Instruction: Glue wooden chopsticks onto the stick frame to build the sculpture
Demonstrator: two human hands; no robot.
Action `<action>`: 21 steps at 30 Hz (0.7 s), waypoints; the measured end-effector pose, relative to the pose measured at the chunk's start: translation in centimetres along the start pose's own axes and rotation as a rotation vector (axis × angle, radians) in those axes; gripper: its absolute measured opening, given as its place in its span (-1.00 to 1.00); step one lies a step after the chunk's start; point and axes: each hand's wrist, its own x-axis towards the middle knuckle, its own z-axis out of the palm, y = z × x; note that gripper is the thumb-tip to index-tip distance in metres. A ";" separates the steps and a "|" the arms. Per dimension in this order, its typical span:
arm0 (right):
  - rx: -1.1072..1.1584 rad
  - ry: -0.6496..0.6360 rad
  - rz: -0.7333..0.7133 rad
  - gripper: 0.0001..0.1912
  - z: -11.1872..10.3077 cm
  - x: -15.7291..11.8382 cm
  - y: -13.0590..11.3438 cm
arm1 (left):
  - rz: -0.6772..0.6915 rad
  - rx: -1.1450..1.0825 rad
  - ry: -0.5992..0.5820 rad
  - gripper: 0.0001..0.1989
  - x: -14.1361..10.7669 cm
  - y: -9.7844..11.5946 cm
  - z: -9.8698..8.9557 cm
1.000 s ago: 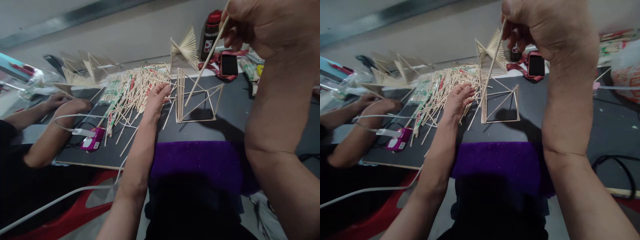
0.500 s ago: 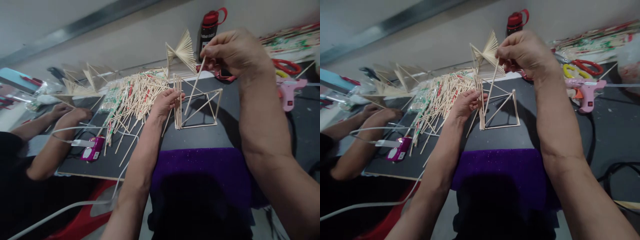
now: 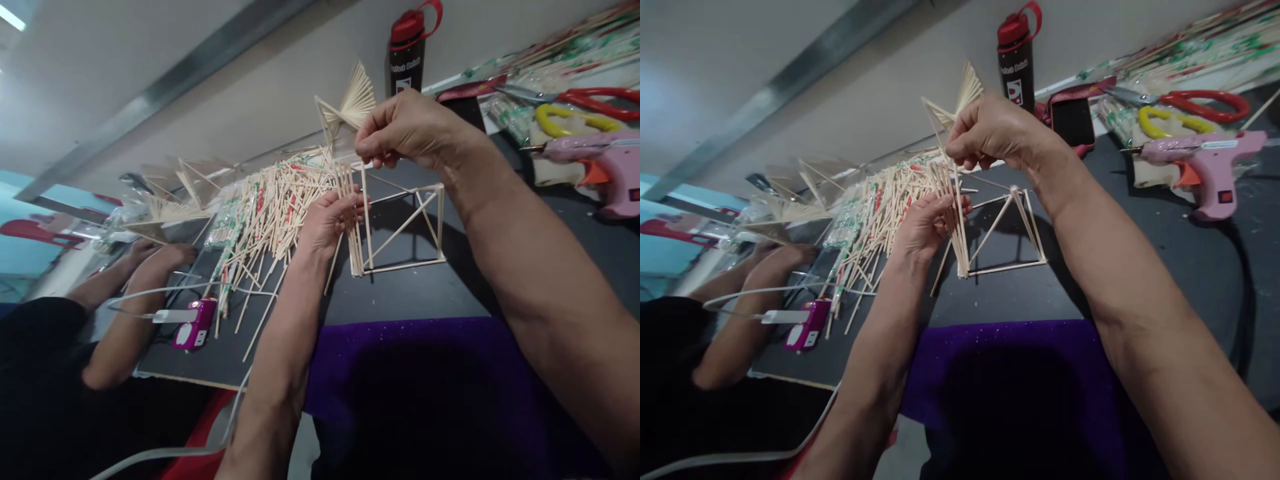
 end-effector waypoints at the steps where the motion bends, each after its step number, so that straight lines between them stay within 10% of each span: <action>1: 0.003 -0.003 -0.009 -0.82 0.0 0.1 0.2 | 0.003 0.000 -0.005 -0.71 0.0 -0.1 -0.1; 21: 0.007 -0.009 0.046 -0.85 0.9 0.1 0.7 | -0.133 0.122 -0.003 -0.75 -0.2 -0.4 -0.1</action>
